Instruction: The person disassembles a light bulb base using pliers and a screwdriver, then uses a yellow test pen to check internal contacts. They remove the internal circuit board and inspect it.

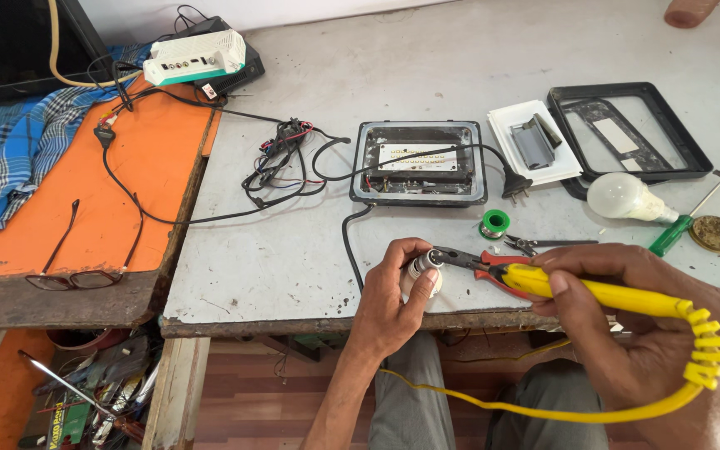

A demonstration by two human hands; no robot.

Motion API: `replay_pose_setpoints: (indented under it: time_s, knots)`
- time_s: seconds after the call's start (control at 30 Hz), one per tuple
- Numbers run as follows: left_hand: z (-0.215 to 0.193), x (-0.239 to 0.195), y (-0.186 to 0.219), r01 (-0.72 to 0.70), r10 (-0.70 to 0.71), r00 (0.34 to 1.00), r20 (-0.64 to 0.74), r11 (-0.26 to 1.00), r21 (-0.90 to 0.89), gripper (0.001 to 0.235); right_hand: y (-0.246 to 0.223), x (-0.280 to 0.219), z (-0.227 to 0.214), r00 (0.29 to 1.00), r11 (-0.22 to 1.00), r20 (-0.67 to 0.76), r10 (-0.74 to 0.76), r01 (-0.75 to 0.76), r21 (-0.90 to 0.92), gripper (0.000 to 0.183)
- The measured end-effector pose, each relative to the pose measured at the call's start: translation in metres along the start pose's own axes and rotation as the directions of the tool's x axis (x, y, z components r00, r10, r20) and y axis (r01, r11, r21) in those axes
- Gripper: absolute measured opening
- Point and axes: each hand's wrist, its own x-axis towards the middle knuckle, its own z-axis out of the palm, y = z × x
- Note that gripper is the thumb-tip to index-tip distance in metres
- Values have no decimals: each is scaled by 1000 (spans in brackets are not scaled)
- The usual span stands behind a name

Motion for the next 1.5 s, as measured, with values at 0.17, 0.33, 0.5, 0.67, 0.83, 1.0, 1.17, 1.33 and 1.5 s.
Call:
replay_pose_setpoints:
  time_s: [0.17, 0.33, 0.5, 0.67, 0.83, 1.0, 1.17, 1.33, 1.5]
  knots:
    - [1, 0, 4, -28, 27, 1000, 15, 996, 81, 34, -2, 2, -1, 998, 999, 63, 12, -15, 37, 15]
    - [6, -2, 6, 49, -57, 998, 34, 981, 186, 36, -2, -1, -1, 1000, 1000, 26, 8, -8, -9, 15]
    - [8, -3, 5, -26, 16, 999, 41, 965, 259, 36, 4, 1, 0, 998, 997, -19, 55, -54, 57, 15]
    - [7, -4, 2, 11, -26, 998, 57, 970, 241, 39, 16, 3, -6, 991, 985, -8, 137, -135, 108, 15]
    - [7, -4, -1, -25, 12, 998, 60, 973, 231, 38, 36, 9, -12, 993, 983, 47, 105, -111, 145, 17]
    - [5, -4, -1, -9, -4, 999, 53, 972, 237, 38, 54, 14, -15, 996, 983, 66, 56, -67, 173, 18]
    - [3, -5, 1, -86, 80, 996, 44, 981, 175, 37, 60, 16, -21, 997, 970, 80, -2, -17, 244, 20]
    - [-1, -3, 5, -36, 28, 998, 56, 989, 146, 32, 53, 9, -18, 996, 958, 51, 75, -87, 273, 19]
    - [-2, -4, 11, 88, -90, 994, 65, 996, 28, 30, 46, -9, -5, 981, 885, -32, 189, -156, 439, 15]
